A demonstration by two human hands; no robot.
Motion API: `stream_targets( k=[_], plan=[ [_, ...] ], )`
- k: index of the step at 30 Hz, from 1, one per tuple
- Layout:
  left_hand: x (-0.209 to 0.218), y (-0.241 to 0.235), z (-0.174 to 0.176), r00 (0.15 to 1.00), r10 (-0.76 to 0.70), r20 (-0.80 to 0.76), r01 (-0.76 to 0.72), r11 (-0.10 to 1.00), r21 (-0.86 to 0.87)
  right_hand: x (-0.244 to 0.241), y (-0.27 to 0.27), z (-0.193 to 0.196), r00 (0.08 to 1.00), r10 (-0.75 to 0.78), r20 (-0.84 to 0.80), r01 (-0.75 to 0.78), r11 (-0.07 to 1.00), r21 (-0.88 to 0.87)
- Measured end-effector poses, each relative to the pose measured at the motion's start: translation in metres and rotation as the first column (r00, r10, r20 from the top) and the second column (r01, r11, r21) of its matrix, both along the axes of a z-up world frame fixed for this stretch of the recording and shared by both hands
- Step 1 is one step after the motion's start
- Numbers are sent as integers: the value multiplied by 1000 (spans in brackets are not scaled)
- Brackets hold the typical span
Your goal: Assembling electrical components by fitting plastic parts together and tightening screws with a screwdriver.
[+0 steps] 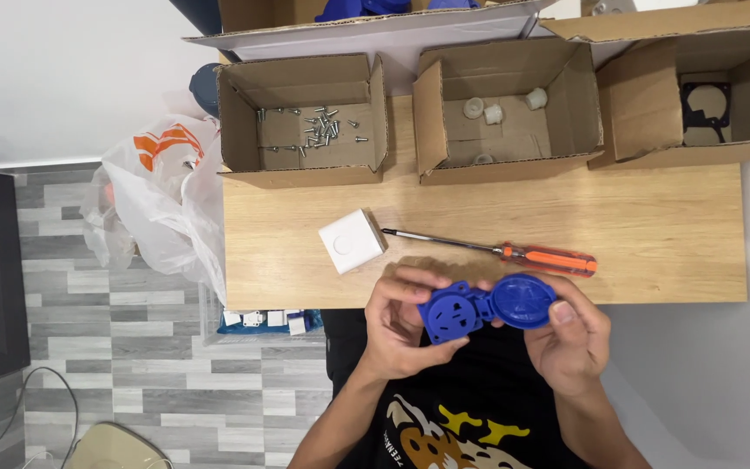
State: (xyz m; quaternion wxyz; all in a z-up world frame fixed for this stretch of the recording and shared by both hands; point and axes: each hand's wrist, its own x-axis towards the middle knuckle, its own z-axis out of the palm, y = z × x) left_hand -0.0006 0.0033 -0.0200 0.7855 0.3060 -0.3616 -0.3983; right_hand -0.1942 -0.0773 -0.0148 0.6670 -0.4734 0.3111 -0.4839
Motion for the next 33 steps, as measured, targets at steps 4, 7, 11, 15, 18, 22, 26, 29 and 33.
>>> stream_targets(
  k=[4, 7, 11, 15, 18, 22, 26, 29, 33],
  plan=[
    [2, 2, -7, 1000, -16, 1, 16, 998, -63, 4, 0, 12, 994, 92, 65, -94, 995, 28],
    [2, 1, -6, 999, 15, 38, -13, 998, -59, 3, 2, 12, 995, 92, 30, -92, 996, 12],
    [1, 1, -4, 999, 16, 50, -12, 997, -78, 0, 1, 9, 996, 87, 34, -88, 996, 14],
    [3, 0, 5, 1000, -1, 28, 4, 995, -104, 2, 1, 16, 994, 104, -19, -104, 994, -25],
    [6, 0, 3, 993, 48, 109, -39, 996, -84, 1, 1, 15, 993, 108, -56, -110, 993, -35],
    [12, 2, 2, 877, 214, 431, -205, 976, -69, 0, -5, 18, 978, 204, 41, -203, 979, -25],
    [11, 0, 13, 818, 267, 510, -266, 961, -77, -1, -6, 26, 958, 283, 47, -279, 957, -80],
    [10, -1, 9, 783, 290, 550, -280, 954, -105, 2, -6, 31, 950, 311, 41, -304, 945, -120],
    [9, -2, 18, 745, 309, 592, -307, 946, -107, 5, -5, 33, 944, 321, -72, -329, 930, -164]
  ],
)
